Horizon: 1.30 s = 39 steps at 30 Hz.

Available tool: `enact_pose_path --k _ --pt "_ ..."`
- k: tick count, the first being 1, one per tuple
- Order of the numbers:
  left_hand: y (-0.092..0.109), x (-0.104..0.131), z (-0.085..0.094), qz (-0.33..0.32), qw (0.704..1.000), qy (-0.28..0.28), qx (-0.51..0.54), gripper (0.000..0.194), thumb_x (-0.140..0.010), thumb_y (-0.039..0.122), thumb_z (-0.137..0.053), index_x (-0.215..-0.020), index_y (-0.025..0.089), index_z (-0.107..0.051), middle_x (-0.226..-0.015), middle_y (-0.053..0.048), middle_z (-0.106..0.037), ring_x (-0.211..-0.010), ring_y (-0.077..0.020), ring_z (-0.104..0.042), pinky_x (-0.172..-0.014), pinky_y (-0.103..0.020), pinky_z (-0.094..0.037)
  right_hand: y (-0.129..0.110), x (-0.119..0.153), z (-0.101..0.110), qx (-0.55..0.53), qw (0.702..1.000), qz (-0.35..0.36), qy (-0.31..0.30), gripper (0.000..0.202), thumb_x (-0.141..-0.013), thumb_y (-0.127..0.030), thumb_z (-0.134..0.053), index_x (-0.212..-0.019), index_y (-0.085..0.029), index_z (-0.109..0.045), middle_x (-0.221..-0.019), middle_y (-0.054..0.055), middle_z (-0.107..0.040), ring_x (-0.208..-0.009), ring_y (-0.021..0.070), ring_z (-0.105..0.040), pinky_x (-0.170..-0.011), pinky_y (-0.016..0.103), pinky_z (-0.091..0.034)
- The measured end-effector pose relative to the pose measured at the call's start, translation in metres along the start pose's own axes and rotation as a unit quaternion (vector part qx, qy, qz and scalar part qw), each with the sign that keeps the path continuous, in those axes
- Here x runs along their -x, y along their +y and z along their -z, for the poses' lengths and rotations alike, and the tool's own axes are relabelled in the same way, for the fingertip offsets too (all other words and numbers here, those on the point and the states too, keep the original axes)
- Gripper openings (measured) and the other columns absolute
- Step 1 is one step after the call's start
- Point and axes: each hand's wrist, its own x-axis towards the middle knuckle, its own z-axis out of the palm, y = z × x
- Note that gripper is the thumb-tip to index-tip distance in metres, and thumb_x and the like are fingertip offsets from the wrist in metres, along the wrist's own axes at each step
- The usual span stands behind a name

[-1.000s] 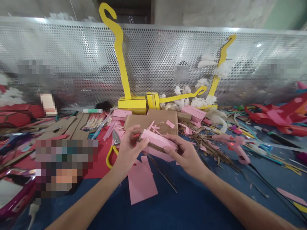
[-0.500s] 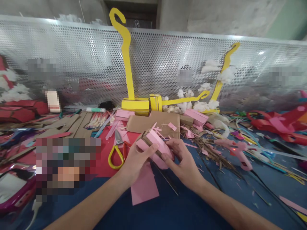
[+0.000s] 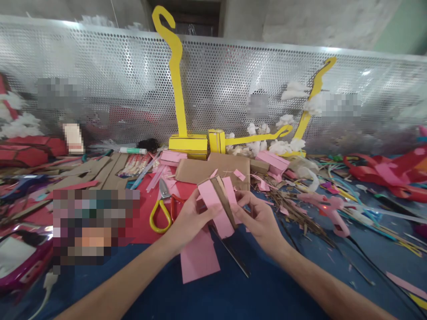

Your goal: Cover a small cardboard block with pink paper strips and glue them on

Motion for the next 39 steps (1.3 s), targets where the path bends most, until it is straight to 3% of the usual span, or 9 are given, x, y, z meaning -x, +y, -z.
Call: enact_pose_path --k 8,18,24,28,30,33,36,39 --pt "-0.008 -0.002 0.007 -0.028 0.999 -0.003 -0.041 0.056 -0.084 0.032 -0.078 -0.135 0.028 -0.055 -0.133 -0.010 -0.069 -0.117 -0.0283 -0.068 -0.093 -0.043 -0.059 0.003 0.002 0.000 0.056 0.998 -0.014 -0.005 0.035 -0.086 -0.049 -0.075 -0.068 -0.021 -0.063 -0.114 0.010 -0.059 -0.116 0.0267 -0.059 -0.085 0.035 -0.057" --pt "-0.005 -0.002 0.006 -0.052 0.995 -0.008 -0.084 0.054 -0.086 0.030 -0.076 -0.135 0.029 -0.055 -0.136 -0.009 -0.067 -0.123 -0.0281 -0.065 -0.100 -0.044 -0.056 0.002 0.002 0.001 0.064 0.998 -0.013 -0.018 0.032 -0.087 -0.042 -0.075 -0.067 -0.021 -0.065 -0.108 0.009 -0.057 -0.108 0.0248 -0.061 -0.084 0.035 -0.055" --pt "-0.006 -0.003 0.007 -0.050 0.996 -0.004 -0.078 0.053 -0.085 0.031 -0.077 -0.134 0.029 -0.056 -0.131 -0.008 -0.070 -0.116 -0.0269 -0.068 -0.096 -0.042 -0.058 -0.001 0.002 -0.001 0.070 0.997 -0.009 -0.016 0.030 -0.087 -0.043 -0.075 -0.068 -0.022 -0.064 -0.108 0.009 -0.059 -0.109 0.0252 -0.061 -0.081 0.033 -0.055" --pt "-0.005 -0.002 0.006 -0.019 0.999 0.019 -0.038 0.058 -0.083 0.035 -0.079 -0.136 0.030 -0.056 -0.126 -0.008 -0.072 -0.103 -0.0242 -0.072 -0.085 -0.037 -0.060 0.001 0.000 0.000 0.072 0.997 -0.003 0.012 0.030 -0.090 -0.046 -0.070 -0.075 -0.022 -0.059 -0.096 0.006 -0.062 -0.087 0.0200 -0.062 -0.070 0.029 -0.053" --pt "-0.002 -0.003 0.004 0.026 0.998 0.048 -0.006 0.058 -0.082 0.040 -0.080 -0.134 0.028 -0.057 -0.120 -0.008 -0.074 -0.087 -0.0213 -0.073 -0.071 -0.032 -0.060 0.004 -0.002 0.004 0.078 0.996 -0.006 0.045 0.029 -0.093 -0.048 -0.066 -0.081 -0.022 -0.059 -0.082 0.002 -0.061 -0.074 0.0170 -0.059 -0.067 0.027 -0.050" --pt "0.007 -0.005 0.003 0.077 0.989 0.105 0.067 0.055 -0.080 0.043 -0.080 -0.128 0.024 -0.061 -0.110 -0.008 -0.076 -0.077 -0.0198 -0.072 -0.060 -0.028 -0.057 0.011 -0.008 0.014 0.089 0.993 -0.012 0.082 0.029 -0.096 -0.049 -0.061 -0.088 -0.022 -0.061 -0.075 0.000 -0.061 -0.070 0.0165 -0.058 -0.068 0.028 -0.050" --pt "0.019 -0.010 0.008 0.096 0.970 0.141 0.173 0.046 -0.081 0.040 -0.077 -0.121 0.019 -0.067 -0.104 -0.009 -0.077 -0.087 -0.0238 -0.073 -0.066 -0.030 -0.059 0.018 -0.015 0.026 0.108 0.991 -0.017 0.079 0.028 -0.095 -0.048 -0.061 -0.092 -0.021 -0.061 -0.073 0.000 -0.062 -0.066 0.0163 -0.058 -0.066 0.029 -0.050" --pt "0.030 -0.014 0.017 0.046 0.959 0.146 0.237 0.045 -0.084 0.031 -0.072 -0.127 0.022 -0.064 -0.108 -0.006 -0.078 -0.096 -0.0248 -0.073 -0.076 -0.031 -0.060 0.024 -0.018 0.033 0.147 0.987 -0.016 0.069 0.024 -0.094 -0.044 -0.062 -0.096 -0.020 -0.063 -0.071 0.000 -0.063 -0.062 0.0163 -0.057 -0.061 0.029 -0.046"
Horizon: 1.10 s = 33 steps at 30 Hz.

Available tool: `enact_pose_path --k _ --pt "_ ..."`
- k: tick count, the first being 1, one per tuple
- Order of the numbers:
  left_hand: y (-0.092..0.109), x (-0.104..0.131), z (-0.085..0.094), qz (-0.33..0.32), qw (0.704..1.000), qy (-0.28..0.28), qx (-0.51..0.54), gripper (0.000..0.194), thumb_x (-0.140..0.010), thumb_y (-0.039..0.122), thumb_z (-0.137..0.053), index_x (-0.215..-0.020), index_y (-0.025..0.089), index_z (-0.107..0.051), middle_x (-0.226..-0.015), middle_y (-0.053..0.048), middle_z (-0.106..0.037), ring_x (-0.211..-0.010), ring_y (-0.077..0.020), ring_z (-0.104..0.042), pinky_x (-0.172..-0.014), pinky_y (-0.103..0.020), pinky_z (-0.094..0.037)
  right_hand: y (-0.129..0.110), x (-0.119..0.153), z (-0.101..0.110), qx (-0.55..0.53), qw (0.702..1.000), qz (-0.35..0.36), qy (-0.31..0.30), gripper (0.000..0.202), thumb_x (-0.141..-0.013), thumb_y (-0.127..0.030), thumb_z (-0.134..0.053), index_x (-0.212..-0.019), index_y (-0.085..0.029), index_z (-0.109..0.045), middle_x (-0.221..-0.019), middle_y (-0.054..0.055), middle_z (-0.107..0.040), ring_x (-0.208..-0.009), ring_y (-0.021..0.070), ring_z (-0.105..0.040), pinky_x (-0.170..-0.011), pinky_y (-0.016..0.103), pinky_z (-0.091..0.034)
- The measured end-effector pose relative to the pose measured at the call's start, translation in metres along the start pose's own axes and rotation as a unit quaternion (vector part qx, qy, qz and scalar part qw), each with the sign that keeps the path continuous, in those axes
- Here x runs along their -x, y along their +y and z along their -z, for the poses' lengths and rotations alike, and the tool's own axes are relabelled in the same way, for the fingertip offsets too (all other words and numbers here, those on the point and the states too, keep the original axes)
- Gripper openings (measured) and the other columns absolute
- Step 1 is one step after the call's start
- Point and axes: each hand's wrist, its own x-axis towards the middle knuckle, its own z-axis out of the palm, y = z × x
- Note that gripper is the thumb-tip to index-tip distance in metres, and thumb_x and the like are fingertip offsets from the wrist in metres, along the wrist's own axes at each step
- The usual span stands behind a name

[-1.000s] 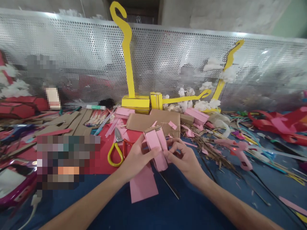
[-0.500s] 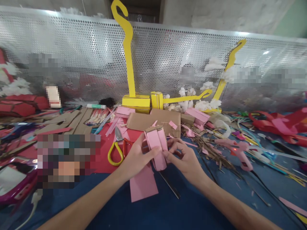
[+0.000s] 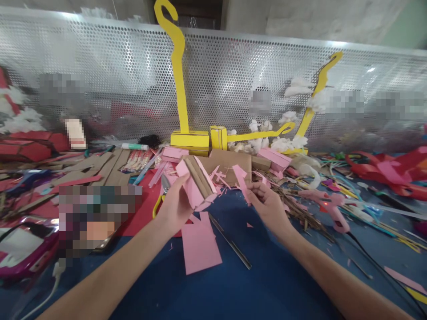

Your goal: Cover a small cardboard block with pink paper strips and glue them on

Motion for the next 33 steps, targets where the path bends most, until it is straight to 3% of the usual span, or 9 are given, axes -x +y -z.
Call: enact_pose_path --k 4,6,10,13,16,21,24,27,33 --pt "0.010 -0.005 0.006 -0.045 0.999 -0.023 0.019 0.051 -0.084 0.029 -0.070 -0.133 0.023 -0.062 -0.110 -0.006 -0.078 -0.095 -0.0253 -0.073 -0.073 -0.030 -0.059 -0.003 0.004 -0.005 0.067 0.997 0.021 0.017 0.018 -0.089 -0.036 -0.068 -0.099 -0.021 -0.067 -0.091 0.006 -0.067 -0.080 0.0217 -0.060 -0.069 0.033 -0.047" --pt "0.010 -0.006 0.007 -0.064 0.998 -0.025 0.016 0.051 -0.084 0.029 -0.070 -0.134 0.023 -0.061 -0.112 -0.006 -0.078 -0.096 -0.0256 -0.073 -0.076 -0.032 -0.060 -0.011 0.010 -0.012 0.100 0.993 0.054 -0.009 0.012 -0.090 -0.032 -0.067 -0.096 -0.022 -0.069 -0.102 0.008 -0.065 -0.091 0.0241 -0.061 -0.077 0.036 -0.049" --pt "0.008 -0.005 0.006 -0.077 0.997 -0.018 0.011 0.048 -0.083 0.030 -0.071 -0.130 0.021 -0.064 -0.113 -0.007 -0.077 -0.099 -0.0270 -0.072 -0.085 -0.037 -0.059 -0.035 0.020 -0.032 0.157 0.959 0.149 -0.181 0.014 -0.096 -0.023 -0.059 -0.102 -0.024 -0.071 -0.110 0.009 -0.065 -0.105 0.0245 -0.062 -0.093 0.040 -0.049" --pt "0.009 -0.005 0.005 -0.093 0.995 -0.026 0.015 0.042 -0.083 0.030 -0.071 -0.123 0.020 -0.067 -0.105 -0.005 -0.078 -0.094 -0.0246 -0.073 -0.085 -0.035 -0.059 -0.050 0.018 -0.053 0.206 0.928 0.171 -0.260 0.011 -0.096 -0.026 -0.063 -0.104 -0.024 -0.070 -0.111 0.008 -0.065 -0.110 0.0257 -0.060 -0.099 0.044 -0.045" --pt "0.011 -0.004 0.004 -0.104 0.994 -0.016 0.030 0.032 -0.082 0.029 -0.073 -0.112 0.019 -0.070 -0.094 -0.001 -0.078 -0.083 -0.0188 -0.073 -0.076 -0.028 -0.058 -0.053 0.012 -0.078 0.216 0.931 0.143 -0.259 0.014 -0.090 -0.035 -0.072 -0.099 -0.024 -0.071 -0.113 0.009 -0.065 -0.109 0.0280 -0.058 -0.096 0.047 -0.042" --pt "0.017 -0.001 -0.001 -0.071 0.996 0.016 0.043 0.023 -0.079 0.032 -0.074 -0.096 0.017 -0.069 -0.081 0.000 -0.075 -0.069 -0.0177 -0.070 -0.063 -0.028 -0.058 -0.044 0.002 -0.106 0.170 0.962 0.086 -0.197 0.018 -0.082 -0.030 -0.074 -0.069 -0.019 -0.067 -0.104 0.010 -0.066 -0.106 0.0304 -0.057 -0.091 0.046 -0.038" --pt "0.020 0.002 -0.003 -0.064 0.997 0.004 0.050 0.023 -0.079 0.032 -0.074 -0.096 0.017 -0.069 -0.077 0.000 -0.074 -0.065 -0.0169 -0.069 -0.059 -0.027 -0.058 -0.041 -0.006 -0.095 0.111 0.977 0.042 -0.177 0.018 -0.085 -0.033 -0.071 -0.073 -0.019 -0.068 -0.095 0.009 -0.067 -0.091 0.0253 -0.061 -0.080 0.039 -0.043" --pt "0.018 0.001 0.000 -0.049 0.998 -0.006 0.048 0.028 -0.081 0.034 -0.074 -0.104 0.019 -0.070 -0.082 -0.001 -0.076 -0.069 -0.0179 -0.072 -0.062 -0.028 -0.060 -0.038 -0.016 -0.069 0.026 0.985 0.001 -0.170 0.027 -0.088 -0.045 -0.069 -0.079 -0.020 -0.068 -0.077 0.003 -0.065 -0.071 0.0189 -0.059 -0.067 0.033 -0.043" --pt "-0.003 -0.003 0.007 -0.036 0.999 0.001 -0.028 0.049 -0.080 0.039 -0.081 -0.122 0.019 -0.069 -0.108 -0.009 -0.079 -0.094 -0.0267 -0.075 -0.079 -0.036 -0.063 -0.021 -0.015 -0.027 -0.138 0.984 -0.076 -0.078 0.043 -0.083 -0.063 -0.070 -0.082 -0.021 -0.062 -0.071 -0.002 -0.056 -0.065 0.0141 -0.051 -0.062 0.028 -0.042"
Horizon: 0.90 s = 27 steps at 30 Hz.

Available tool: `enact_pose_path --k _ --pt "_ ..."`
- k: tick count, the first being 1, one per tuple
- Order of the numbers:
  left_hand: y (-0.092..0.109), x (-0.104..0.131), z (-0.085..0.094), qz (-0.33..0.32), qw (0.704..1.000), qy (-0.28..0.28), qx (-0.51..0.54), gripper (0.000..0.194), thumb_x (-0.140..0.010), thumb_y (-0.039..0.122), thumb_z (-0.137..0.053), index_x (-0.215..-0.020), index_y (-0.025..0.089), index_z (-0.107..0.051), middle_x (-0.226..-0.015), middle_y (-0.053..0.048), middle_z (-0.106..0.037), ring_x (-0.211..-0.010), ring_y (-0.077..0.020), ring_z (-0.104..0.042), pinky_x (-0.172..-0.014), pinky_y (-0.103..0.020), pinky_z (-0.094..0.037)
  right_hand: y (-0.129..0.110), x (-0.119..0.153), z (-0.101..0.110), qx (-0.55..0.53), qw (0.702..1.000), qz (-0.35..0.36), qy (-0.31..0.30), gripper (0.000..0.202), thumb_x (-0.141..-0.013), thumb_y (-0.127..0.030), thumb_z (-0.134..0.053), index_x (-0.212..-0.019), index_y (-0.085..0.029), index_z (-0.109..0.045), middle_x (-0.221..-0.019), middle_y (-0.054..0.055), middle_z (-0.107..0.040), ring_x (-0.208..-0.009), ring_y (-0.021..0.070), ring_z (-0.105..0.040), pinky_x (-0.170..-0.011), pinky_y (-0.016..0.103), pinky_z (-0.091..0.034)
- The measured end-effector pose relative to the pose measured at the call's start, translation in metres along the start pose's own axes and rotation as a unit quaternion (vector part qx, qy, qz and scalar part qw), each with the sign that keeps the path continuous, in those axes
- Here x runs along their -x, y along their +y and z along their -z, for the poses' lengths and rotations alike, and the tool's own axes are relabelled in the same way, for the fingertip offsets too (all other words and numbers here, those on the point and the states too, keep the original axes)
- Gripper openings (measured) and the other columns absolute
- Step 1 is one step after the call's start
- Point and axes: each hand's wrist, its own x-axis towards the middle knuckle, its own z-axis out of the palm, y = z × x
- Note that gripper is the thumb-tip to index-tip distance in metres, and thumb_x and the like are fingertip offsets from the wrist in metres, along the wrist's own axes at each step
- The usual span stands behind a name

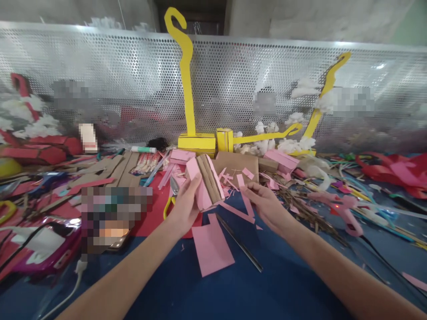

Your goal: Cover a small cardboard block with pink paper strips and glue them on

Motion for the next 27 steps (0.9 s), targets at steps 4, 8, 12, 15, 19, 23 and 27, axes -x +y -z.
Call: enact_pose_path --k 4,8,12,15,19,23,27 --pt "-0.013 0.003 -0.001 0.012 1.000 -0.001 -0.021 0.052 -0.076 0.037 -0.086 -0.124 0.026 -0.068 -0.113 -0.006 -0.078 -0.101 -0.0263 -0.074 -0.082 -0.036 -0.063 0.003 0.009 0.004 -0.069 0.997 -0.032 0.001 0.041 -0.081 -0.059 -0.076 -0.084 -0.019 -0.068 -0.075 0.001 -0.061 -0.064 0.0131 -0.052 -0.059 0.026 -0.043" --pt "-0.019 0.006 -0.002 0.015 0.998 -0.028 -0.059 0.048 -0.078 0.040 -0.085 -0.121 0.026 -0.069 -0.112 -0.006 -0.077 -0.092 -0.0232 -0.074 -0.071 -0.031 -0.062 -0.004 0.014 0.001 -0.112 0.993 -0.043 -0.021 0.038 -0.082 -0.055 -0.077 -0.089 -0.018 -0.070 -0.085 0.004 -0.069 -0.068 0.0136 -0.058 -0.063 0.026 -0.049" --pt "-0.023 0.009 -0.001 0.013 0.991 -0.060 -0.121 0.049 -0.080 0.039 -0.083 -0.124 0.025 -0.069 -0.119 -0.009 -0.075 -0.090 -0.0235 -0.074 -0.066 -0.031 -0.061 -0.009 0.018 0.000 -0.149 0.988 -0.037 -0.026 0.034 -0.085 -0.052 -0.076 -0.093 -0.021 -0.064 -0.085 0.003 -0.073 -0.070 0.0151 -0.064 -0.068 0.030 -0.054" --pt "-0.025 0.011 0.001 0.005 0.984 -0.074 -0.163 0.050 -0.082 0.039 -0.081 -0.128 0.026 -0.066 -0.118 -0.009 -0.075 -0.090 -0.0238 -0.074 -0.066 -0.031 -0.060 -0.010 0.020 0.000 -0.142 0.989 -0.015 -0.031 0.033 -0.085 -0.051 -0.077 -0.086 -0.023 -0.060 -0.072 0.000 -0.070 -0.070 0.0163 -0.065 -0.071 0.031 -0.054" --pt "-0.026 0.012 0.001 -0.033 0.971 -0.081 -0.222 0.048 -0.083 0.038 -0.079 -0.127 0.025 -0.064 -0.120 -0.009 -0.074 -0.101 -0.0257 -0.072 -0.077 -0.034 -0.061 -0.011 0.022 -0.001 -0.092 0.995 0.012 -0.040 0.037 -0.085 -0.051 -0.077 -0.075 -0.021 -0.059 -0.066 -0.003 -0.061 -0.064 0.0127 -0.056 -0.064 0.028 -0.047" --pt "-0.026 0.011 0.000 -0.061 0.961 -0.110 -0.245 0.053 -0.082 0.031 -0.080 -0.131 0.024 -0.060 -0.132 -0.011 -0.070 -0.117 -0.0279 -0.068 -0.093 -0.039 -0.058 -0.013 0.025 -0.005 -0.080 0.996 0.005 -0.049 0.040 -0.082 -0.051 -0.080 -0.071 -0.020 -0.057 -0.060 -0.006 -0.054 -0.054 0.0098 -0.048 -0.054 0.025 -0.038" --pt "-0.027 0.012 0.000 -0.059 0.952 -0.123 -0.274 0.052 -0.082 0.032 -0.080 -0.130 0.025 -0.061 -0.129 -0.011 -0.071 -0.111 -0.0283 -0.071 -0.091 -0.041 -0.059 -0.013 0.028 -0.011 -0.071 0.996 0.005 -0.049 0.043 -0.081 -0.053 -0.080 -0.068 -0.021 -0.055 -0.052 -0.006 -0.056 -0.049 0.0094 -0.047 -0.051 0.025 -0.036"
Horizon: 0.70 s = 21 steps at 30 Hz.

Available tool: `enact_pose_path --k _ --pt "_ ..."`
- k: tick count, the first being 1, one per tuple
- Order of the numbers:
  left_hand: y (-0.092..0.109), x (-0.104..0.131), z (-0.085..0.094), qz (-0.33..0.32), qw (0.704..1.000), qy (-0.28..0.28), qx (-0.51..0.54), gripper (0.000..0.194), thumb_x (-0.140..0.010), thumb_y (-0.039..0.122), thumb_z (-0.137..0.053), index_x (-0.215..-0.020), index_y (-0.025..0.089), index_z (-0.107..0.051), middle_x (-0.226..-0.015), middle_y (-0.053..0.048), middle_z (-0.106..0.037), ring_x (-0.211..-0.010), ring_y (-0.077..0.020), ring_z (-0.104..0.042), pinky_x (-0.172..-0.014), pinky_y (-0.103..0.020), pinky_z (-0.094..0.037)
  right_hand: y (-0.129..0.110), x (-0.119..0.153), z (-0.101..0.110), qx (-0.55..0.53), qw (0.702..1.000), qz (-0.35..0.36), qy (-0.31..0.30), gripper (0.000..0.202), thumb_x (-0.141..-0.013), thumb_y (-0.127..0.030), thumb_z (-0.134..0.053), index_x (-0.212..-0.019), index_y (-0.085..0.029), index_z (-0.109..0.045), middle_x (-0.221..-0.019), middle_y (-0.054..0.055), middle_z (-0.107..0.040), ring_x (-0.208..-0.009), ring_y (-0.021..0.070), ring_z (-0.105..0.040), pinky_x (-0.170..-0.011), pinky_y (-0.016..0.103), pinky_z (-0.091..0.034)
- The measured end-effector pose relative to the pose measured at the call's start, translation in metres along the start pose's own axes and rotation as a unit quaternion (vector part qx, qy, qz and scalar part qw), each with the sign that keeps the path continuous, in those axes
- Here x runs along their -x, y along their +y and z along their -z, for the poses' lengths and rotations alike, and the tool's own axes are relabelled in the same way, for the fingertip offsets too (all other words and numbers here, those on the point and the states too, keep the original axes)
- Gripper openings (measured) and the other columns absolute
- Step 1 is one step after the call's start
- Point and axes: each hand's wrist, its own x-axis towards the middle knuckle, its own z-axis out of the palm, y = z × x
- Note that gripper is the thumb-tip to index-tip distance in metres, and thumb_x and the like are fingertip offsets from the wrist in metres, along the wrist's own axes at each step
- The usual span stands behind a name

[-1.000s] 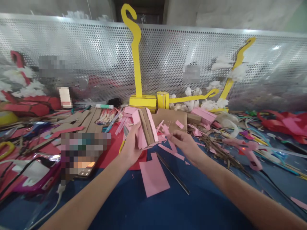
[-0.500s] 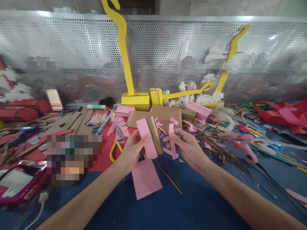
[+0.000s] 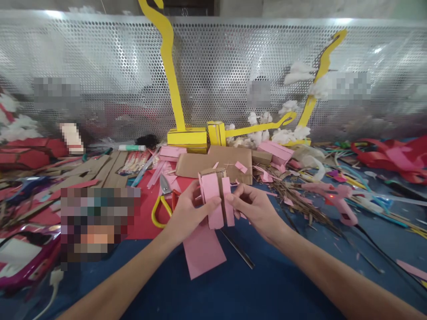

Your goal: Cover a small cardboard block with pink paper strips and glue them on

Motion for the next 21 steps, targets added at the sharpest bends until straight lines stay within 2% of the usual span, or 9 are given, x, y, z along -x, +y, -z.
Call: enact_pose_path --k 4,15,21 --pt "-0.0014 0.0008 -0.0001 -0.011 1.000 0.006 -0.027 0.051 -0.081 0.031 -0.082 -0.128 0.026 -0.063 -0.129 -0.012 -0.071 -0.111 -0.0286 -0.071 -0.095 -0.043 -0.057 0.0016 0.0006 -0.0023 0.013 1.000 0.007 0.010 0.043 -0.081 -0.055 -0.079 -0.067 -0.022 -0.055 -0.051 -0.005 -0.058 -0.048 0.0106 -0.050 -0.051 0.026 -0.038" --pt "-0.0004 0.0003 -0.0006 -0.022 1.000 -0.018 -0.009 0.056 -0.073 0.019 -0.085 -0.126 0.026 -0.067 -0.123 -0.012 -0.074 -0.110 -0.0307 -0.071 -0.092 -0.044 -0.058 0.0033 0.0003 0.0001 0.068 0.996 0.030 0.047 0.045 -0.079 -0.056 -0.080 -0.065 -0.022 -0.055 -0.051 -0.005 -0.052 -0.047 0.0106 -0.046 -0.048 0.026 -0.034" --pt "0.0017 0.0029 -0.0017 -0.018 0.998 -0.013 -0.057 0.054 -0.077 0.027 -0.084 -0.127 0.026 -0.063 -0.123 -0.012 -0.074 -0.110 -0.0303 -0.071 -0.091 -0.044 -0.058 0.0047 0.0014 0.0000 0.071 0.996 0.036 0.047 0.040 -0.082 -0.054 -0.078 -0.070 -0.021 -0.058 -0.056 -0.005 -0.052 -0.051 0.0112 -0.046 -0.050 0.026 -0.036"
